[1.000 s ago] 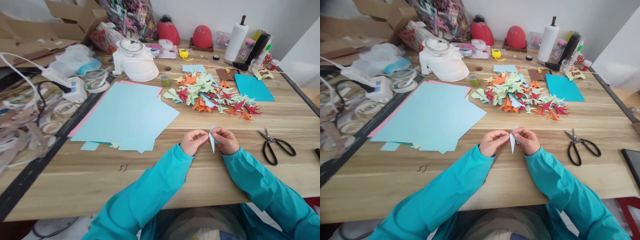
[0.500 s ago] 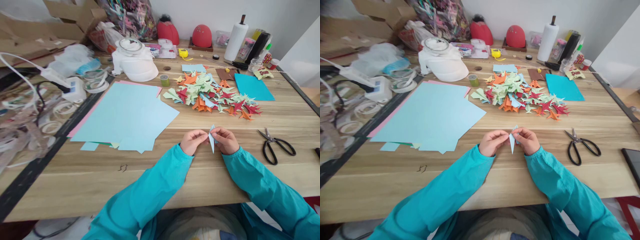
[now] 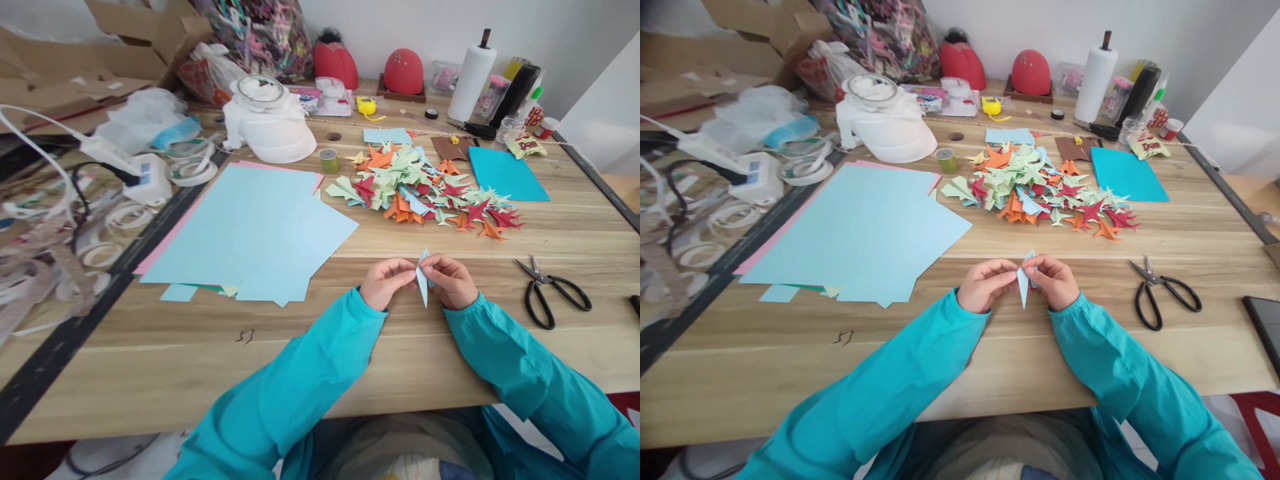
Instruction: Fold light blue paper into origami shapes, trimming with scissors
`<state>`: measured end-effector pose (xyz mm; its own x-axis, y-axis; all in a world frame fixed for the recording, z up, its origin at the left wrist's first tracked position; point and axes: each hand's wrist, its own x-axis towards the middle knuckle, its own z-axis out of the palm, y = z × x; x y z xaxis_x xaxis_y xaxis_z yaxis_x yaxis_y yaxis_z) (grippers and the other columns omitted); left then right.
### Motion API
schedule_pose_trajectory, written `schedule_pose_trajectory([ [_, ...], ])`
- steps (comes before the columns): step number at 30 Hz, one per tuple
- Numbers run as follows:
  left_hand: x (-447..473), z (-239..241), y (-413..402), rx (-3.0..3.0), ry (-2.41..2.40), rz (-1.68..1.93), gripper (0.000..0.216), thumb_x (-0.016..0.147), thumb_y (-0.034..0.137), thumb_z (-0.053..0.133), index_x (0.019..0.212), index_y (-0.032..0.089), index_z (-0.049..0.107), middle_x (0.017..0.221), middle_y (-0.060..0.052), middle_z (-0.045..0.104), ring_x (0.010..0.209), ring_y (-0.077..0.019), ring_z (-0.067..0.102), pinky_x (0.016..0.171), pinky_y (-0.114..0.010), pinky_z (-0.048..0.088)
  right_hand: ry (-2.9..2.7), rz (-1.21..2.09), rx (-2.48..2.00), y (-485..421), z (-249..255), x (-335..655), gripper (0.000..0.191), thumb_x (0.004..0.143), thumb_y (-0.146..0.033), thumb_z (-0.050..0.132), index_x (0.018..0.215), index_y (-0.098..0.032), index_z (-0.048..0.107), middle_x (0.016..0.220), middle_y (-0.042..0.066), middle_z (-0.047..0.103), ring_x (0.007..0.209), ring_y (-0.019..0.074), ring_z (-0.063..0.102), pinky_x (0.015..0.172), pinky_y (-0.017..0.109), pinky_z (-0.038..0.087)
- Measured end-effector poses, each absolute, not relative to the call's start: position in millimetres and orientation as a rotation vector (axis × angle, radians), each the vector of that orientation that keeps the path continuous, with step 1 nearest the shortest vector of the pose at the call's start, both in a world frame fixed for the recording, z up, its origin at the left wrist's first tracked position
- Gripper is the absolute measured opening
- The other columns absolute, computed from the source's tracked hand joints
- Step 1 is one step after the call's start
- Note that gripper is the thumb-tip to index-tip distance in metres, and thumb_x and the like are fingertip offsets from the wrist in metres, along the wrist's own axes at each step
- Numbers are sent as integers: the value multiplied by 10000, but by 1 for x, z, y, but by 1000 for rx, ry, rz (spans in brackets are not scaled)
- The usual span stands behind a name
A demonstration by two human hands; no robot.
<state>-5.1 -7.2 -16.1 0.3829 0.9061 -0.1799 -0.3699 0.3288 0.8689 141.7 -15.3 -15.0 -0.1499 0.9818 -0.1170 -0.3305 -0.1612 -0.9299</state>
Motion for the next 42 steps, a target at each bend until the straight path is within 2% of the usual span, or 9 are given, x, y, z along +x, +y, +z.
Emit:
schedule_pose_trajectory([
  [6,-5,-10,-9,930,768,1009,256,579,254,704,762,123,580,697,-25,620,623,-132,590,599,-273,487,-982,1537,-1003,-15,-16,142,169,628,-302,704,719,-174,643,561,-19,595,459,68,482,417,191,368],
  [11,-6,-8,-11,1317,784,1161,209,635,179,648,835,147,598,788,-47,587,714,-134,580,650,-259,488,-986,1498,-1020,-15,-18,143,153,637,-294,696,720,-176,645,545,-22,583,447,67,463,419,197,342],
  [14,-6,-7,-13,1539,805,1163,125,662,150,605,785,146,624,818,-59,556,687,-126,566,588,-241,489,-1041,1464,-1035,-16,-17,144,149,644,-288,692,732,-177,648,557,-22,583,466,69,464,443,202,354],
  [17,-7,-8,-13,1674,815,1178,143,671,124,584,805,143,631,841,-71,567,652,-119,572,546,-235,493,-1107,1427,-1073,-17,-14,144,166,648,-309,685,741,-176,649,560,-19,582,474,77,468,452,212,367],
  [25,-12,-16,-10,2158,826,1337,149,742,155,563,843,176,670,835,-72,660,754,-133,623,698,-245,523,-1171,1332,-1176,-17,-6,144,206,625,-344,690,726,-169,649,520,-23,572,445,78,457,435,220,362],
  [36,-11,-7,-9,1543,932,1158,99,667,231,650,722,169,705,797,-84,674,725,-168,628,657,-266,515,-1232,1317,-1094,-19,-5,144,203,647,-335,680,775,-180,647,580,-6,611,487,95,511,492,247,416],
  [39,-9,-7,-9,1316,897,1117,146,607,288,697,661,153,689,750,-73,668,618,-149,608,563,-260,509,-1297,1276,-1101,-21,-4,143,207,664,-353,665,778,-182,642,603,3,607,501,102,515,504,258,426],
  [42,-8,-5,-9,1130,919,1062,236,533,330,739,612,126,650,608,-46,640,504,-127,576,492,-251,491,-1379,1223,-1086,-22,-4,143,189,696,-344,640,796,-183,641,641,9,608,520,100,518,521,257,433],
])
